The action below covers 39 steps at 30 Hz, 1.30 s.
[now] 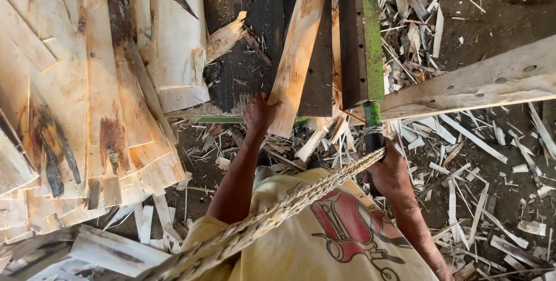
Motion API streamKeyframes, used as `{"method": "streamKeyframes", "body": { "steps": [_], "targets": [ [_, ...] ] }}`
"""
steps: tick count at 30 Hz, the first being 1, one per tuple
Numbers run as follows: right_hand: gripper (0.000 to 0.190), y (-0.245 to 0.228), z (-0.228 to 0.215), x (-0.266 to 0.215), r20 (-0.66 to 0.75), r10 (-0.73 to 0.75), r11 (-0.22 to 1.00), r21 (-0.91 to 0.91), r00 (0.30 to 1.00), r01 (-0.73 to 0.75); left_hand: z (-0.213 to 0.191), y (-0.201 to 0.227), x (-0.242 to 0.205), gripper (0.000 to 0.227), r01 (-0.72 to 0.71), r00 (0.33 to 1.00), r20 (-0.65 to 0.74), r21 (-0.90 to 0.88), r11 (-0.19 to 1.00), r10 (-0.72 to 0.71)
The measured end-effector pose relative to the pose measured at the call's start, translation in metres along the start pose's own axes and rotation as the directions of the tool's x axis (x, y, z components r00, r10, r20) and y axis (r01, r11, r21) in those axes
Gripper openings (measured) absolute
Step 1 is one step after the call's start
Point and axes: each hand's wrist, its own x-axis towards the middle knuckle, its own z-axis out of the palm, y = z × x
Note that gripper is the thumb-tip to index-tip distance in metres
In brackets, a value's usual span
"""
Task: Cutting and trimming wood veneer sheets using a large industrial blade.
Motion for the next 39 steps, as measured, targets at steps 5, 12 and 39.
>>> {"method": "streamKeyframes", "body": {
  "steps": [5,12,39],
  "targets": [
    [0.039,0.001,-0.001,0.003,0.007,0.006,0.999,0.032,1.000,-0.006,-0.007,0.013,-0.007,0.050,-0.023,1.000,0.003,-0.088,0.996,0.024],
    [0.039,-0.013,-0.004,0.000,0.021,0.044,0.998,-0.035,0.999,-0.043,0.031,0.037,0.015,0.031,-0.091,0.992,0.073,-0.183,0.979,0.105],
    [0.064,0.070,0.027,0.043,-0.007,-0.117,0.944,-0.313,0.993,0.109,0.068,0.142,0.084,0.030,0.030,0.999,0.043,-0.131,0.991,-0.024]
  ]
}}
